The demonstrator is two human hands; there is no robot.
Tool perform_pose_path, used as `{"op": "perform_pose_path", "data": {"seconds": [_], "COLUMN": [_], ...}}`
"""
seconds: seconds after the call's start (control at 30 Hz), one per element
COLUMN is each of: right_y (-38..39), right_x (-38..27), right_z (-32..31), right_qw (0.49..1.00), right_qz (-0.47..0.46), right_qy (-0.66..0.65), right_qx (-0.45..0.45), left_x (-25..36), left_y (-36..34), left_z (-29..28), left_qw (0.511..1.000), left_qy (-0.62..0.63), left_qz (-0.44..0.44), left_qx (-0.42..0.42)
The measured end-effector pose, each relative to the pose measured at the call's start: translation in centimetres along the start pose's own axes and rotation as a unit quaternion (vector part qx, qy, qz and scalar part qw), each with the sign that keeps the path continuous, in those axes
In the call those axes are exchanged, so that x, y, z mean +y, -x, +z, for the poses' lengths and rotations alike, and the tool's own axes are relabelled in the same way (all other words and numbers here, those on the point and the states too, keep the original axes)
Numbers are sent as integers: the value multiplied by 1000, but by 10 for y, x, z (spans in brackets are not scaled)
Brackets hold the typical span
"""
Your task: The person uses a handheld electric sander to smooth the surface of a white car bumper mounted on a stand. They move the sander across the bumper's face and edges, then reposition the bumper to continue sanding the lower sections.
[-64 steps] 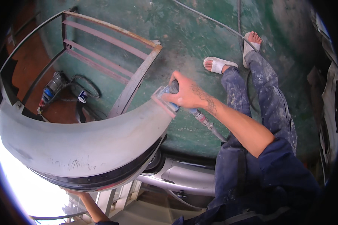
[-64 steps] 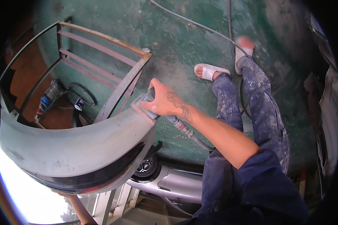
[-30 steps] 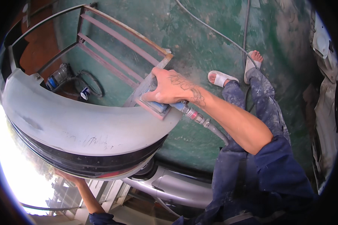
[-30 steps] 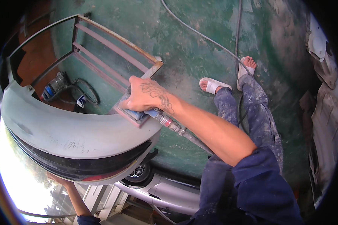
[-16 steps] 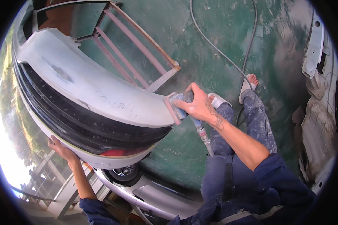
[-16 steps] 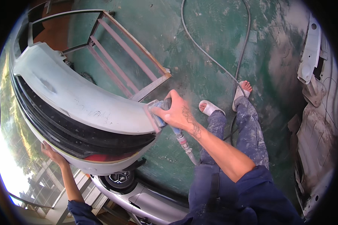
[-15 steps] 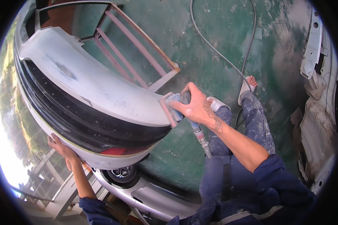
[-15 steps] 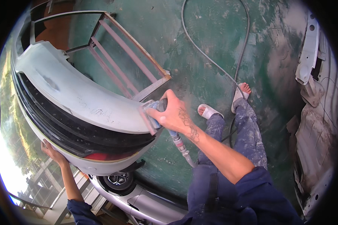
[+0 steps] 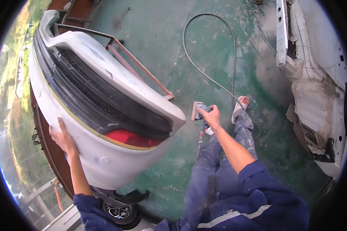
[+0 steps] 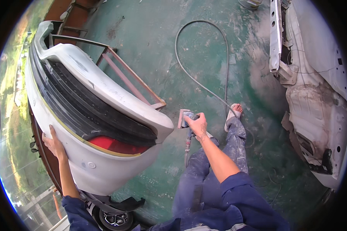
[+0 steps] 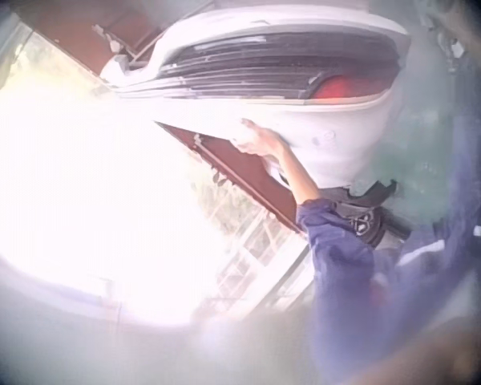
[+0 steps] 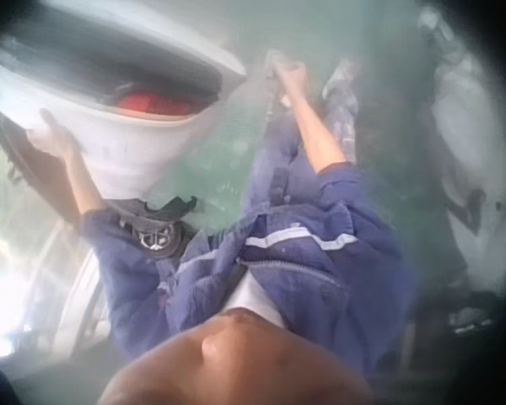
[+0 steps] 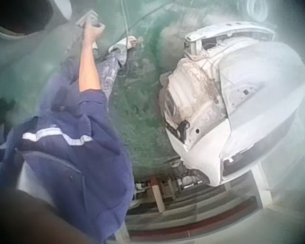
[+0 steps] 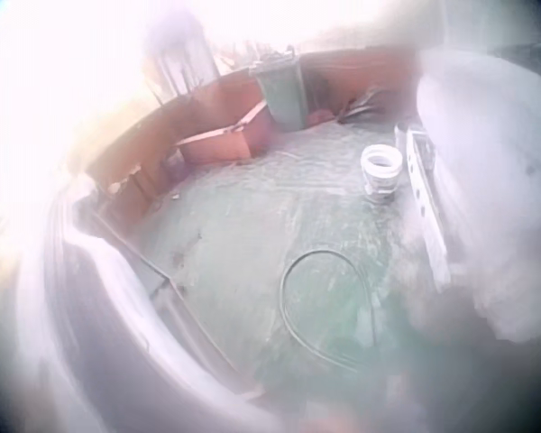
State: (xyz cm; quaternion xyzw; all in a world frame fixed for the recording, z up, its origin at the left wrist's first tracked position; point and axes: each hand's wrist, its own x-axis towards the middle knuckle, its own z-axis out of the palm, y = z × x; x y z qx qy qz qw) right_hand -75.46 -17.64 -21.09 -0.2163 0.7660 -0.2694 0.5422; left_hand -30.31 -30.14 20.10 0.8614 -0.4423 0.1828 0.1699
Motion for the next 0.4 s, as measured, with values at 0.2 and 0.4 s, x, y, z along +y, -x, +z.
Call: {"op": "perform_pose_path", "data": {"seconds": [0.2, 0.4], "right_y": [77, 126], "right_x": [83, 141], "right_z": [-80, -138], "right_qw": [951, 933], "right_qz": [11, 55], "right_qy": [-108, -144], "right_qx": [289, 326], "left_x": [-10, -7], "left_y": [-3, 66], "left_z": [16, 30], "left_qw": [993, 938], "left_qy": [-52, 63], "left_qz": [94, 309], "left_qx": [51, 144]}}
